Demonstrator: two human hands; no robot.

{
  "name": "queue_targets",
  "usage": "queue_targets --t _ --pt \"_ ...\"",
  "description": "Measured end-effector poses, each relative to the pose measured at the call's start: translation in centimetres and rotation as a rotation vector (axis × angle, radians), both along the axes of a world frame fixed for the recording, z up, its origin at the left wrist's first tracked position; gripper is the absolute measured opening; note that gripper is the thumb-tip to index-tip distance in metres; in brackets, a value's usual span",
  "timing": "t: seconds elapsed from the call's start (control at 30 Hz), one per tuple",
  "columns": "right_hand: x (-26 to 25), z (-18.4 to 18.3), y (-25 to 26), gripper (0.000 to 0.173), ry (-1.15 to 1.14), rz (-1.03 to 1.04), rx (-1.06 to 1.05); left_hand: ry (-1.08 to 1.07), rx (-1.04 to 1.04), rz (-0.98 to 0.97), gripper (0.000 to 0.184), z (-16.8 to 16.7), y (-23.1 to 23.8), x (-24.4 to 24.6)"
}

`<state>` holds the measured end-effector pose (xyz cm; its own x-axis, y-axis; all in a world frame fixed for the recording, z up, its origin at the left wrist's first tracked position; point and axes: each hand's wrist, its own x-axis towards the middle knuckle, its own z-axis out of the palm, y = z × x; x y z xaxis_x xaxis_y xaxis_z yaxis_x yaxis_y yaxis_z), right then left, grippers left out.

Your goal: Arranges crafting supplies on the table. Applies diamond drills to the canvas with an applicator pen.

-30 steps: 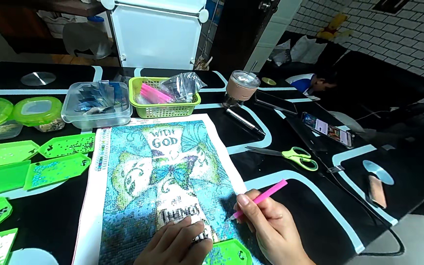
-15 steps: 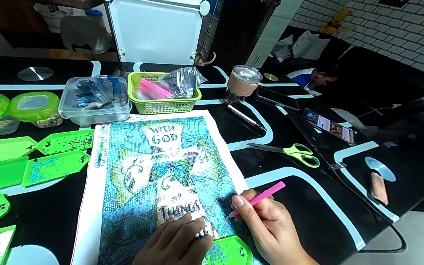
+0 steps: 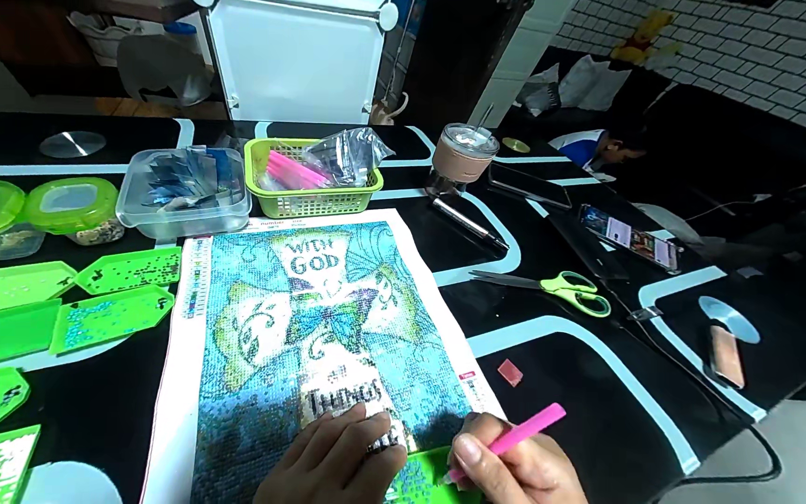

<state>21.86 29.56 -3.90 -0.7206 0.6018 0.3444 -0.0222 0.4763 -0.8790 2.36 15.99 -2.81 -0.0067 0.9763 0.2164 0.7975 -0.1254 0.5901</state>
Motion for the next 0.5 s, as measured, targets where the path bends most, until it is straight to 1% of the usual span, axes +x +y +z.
queue_targets --t 0.1,0.37,0.43,0.5 --pt "0.05 -0.31 0.00 0.031 -0.008 -0.008 0.066 0.000 0.001 -0.001 0.039 -0.10 -0.03 0.03" --pt "0.03 -0.32 0.06 0.032 -0.021 -0.008 0.102 0.018 0.024 0.003 0.040 -0.44 -0.07 0.02" --pt "0.02 -0.26 0.13 0.029 0.009 -0.012 0.034 0.018 0.025 0.000 0.041 -0.44 -0.05 -0.01" --pt "-0.20 0.09 0.34 0.025 0.058 -0.034 -0.116 0.009 0.019 -0.002 0.040 -0.26 -0.02 -0.02"
